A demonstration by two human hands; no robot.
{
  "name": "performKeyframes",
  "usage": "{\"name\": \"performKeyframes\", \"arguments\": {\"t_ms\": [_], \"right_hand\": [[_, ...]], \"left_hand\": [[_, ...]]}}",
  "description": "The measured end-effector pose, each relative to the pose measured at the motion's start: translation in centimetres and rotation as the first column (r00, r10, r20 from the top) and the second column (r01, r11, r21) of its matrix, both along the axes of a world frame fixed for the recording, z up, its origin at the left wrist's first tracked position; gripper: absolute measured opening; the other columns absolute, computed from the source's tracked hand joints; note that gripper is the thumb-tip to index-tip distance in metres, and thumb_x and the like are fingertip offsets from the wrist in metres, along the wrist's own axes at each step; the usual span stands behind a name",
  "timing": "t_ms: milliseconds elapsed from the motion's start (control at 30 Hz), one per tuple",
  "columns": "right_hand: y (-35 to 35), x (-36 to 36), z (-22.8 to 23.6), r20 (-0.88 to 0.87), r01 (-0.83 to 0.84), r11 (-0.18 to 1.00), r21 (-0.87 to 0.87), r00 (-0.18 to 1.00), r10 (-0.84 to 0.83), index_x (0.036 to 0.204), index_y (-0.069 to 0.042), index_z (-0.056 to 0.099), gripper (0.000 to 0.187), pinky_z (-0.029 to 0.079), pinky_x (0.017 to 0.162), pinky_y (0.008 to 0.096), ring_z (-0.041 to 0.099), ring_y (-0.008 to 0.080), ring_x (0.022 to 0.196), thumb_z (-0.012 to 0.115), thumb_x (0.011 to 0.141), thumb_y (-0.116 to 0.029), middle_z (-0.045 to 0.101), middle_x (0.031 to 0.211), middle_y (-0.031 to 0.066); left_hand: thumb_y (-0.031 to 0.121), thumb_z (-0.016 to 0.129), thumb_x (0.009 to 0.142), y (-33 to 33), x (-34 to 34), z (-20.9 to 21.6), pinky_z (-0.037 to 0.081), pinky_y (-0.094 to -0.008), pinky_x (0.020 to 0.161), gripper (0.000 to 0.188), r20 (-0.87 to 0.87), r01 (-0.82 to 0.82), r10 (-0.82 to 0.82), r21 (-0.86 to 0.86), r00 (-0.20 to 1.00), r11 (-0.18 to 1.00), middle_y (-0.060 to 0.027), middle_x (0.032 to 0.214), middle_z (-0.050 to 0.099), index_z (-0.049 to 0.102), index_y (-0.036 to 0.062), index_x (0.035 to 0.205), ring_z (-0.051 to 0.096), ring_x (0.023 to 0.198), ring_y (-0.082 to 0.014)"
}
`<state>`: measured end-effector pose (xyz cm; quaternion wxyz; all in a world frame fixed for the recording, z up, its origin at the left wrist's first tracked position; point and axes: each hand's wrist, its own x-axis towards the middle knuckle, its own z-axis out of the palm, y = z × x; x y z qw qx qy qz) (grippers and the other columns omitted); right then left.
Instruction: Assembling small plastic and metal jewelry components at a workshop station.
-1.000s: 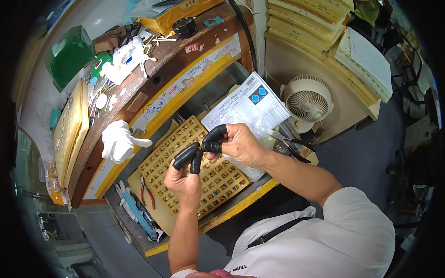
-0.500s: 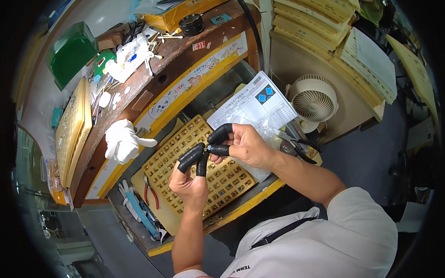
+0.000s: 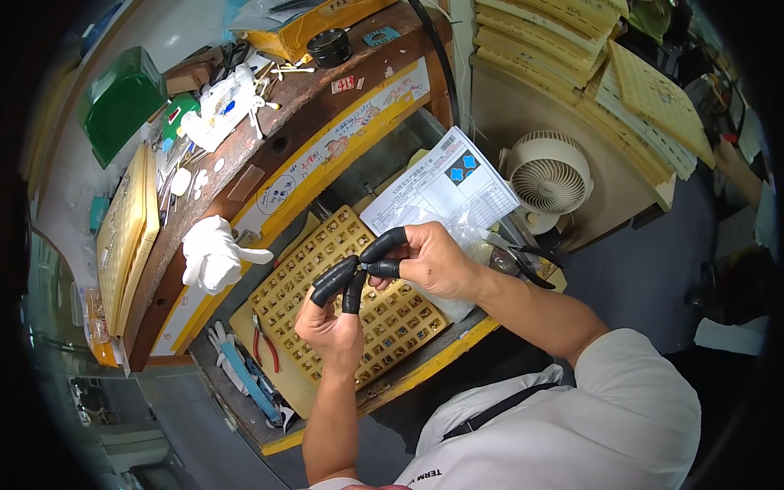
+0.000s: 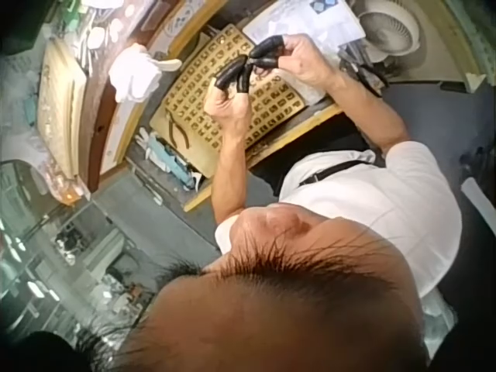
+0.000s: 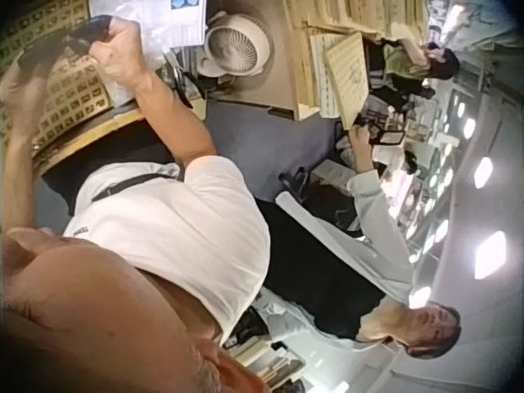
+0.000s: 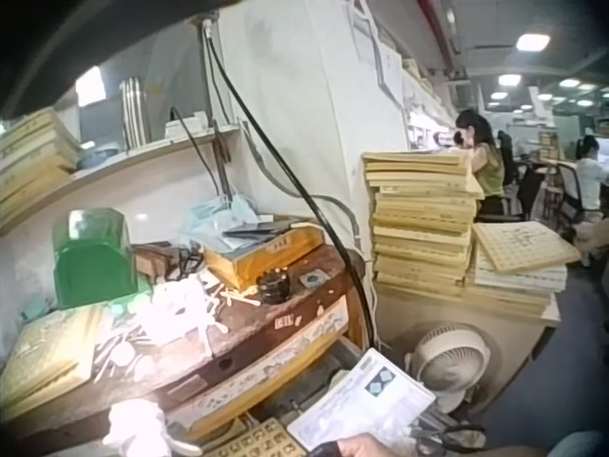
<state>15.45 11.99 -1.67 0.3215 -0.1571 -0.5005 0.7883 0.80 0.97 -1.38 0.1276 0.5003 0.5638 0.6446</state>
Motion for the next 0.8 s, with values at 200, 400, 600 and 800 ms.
{"name": "performKeyframes", "arguments": {"t_ms": [200, 400, 600, 800], "right_hand": [[0.0, 0.9, 0.2, 0.019, 0.046, 0.999, 0.017, 0.999, -0.046, 0.104, 0.005, 0.068, 0.016, 0.059, 0.077, 0.0299, 0.071, 0.0162, 0.082, 0.061, 0.090, 0.007, 0.073, 0.091, 0.0123], [0.3, -0.6, -1.7, 0.078, -0.038, 0.990, 0.138, 0.997, 0.027, 0.106, 0.007, 0.067, 0.025, 0.057, 0.077, 0.0294, 0.070, 0.0158, 0.083, 0.057, 0.083, 0.013, 0.073, 0.091, 0.0113], [0.3, 0.2, -0.9, 0.066, -0.035, 0.995, 0.095, 0.997, 0.029, 0.100, 0.005, 0.068, 0.014, 0.054, 0.067, 0.0257, 0.067, 0.0118, 0.073, 0.062, 0.088, 0.006, 0.071, 0.082, 0.0077], [0.1, 0.4, -0.8, 0.064, -0.037, 0.996, 0.082, 0.997, 0.032, 0.095, 0.007, 0.067, 0.014, 0.053, 0.066, 0.0259, 0.065, 0.0112, 0.071, 0.058, 0.085, 0.010, 0.070, 0.079, 0.0079]], "left_hand": [[-0.016, 0.063, 0.077, 0.5, 0.4, -0.3, 0.052, -0.0305, 0.089, 0.030, 0.097, 0.045, -0.042, -0.032, 0.994, 0.998, -0.0134, 0.102, 0.073, 0.071, -0.0057, 0.104, 0.069, 0.095, -0.0195], [-0.016, 0.054, 0.084, -0.9, -0.7, -0.2, 0.053, -0.0317, 0.088, 0.028, -0.012, 0.013, -0.015, -0.112, 1.000, 0.994, -0.0152, 0.103, 0.070, 0.065, -0.0130, 0.109, 0.068, 0.092, -0.0201], [-0.013, 0.058, 0.089, -0.1, -0.3, -0.6, 0.052, -0.0273, 0.079, 0.020, 0.120, 0.096, -0.076, -0.176, 0.990, 0.980, -0.0137, 0.097, 0.071, 0.065, -0.0140, 0.107, 0.066, 0.084, -0.0150], [-0.013, 0.057, 0.089, -0.2, -1.1, -1.7, 0.055, -0.0296, 0.080, 0.019, 0.118, 0.132, -0.117, -0.128, 0.986, 0.983, -0.0149, 0.095, 0.071, 0.066, -0.0133, 0.105, 0.069, 0.083, -0.0176]]}}
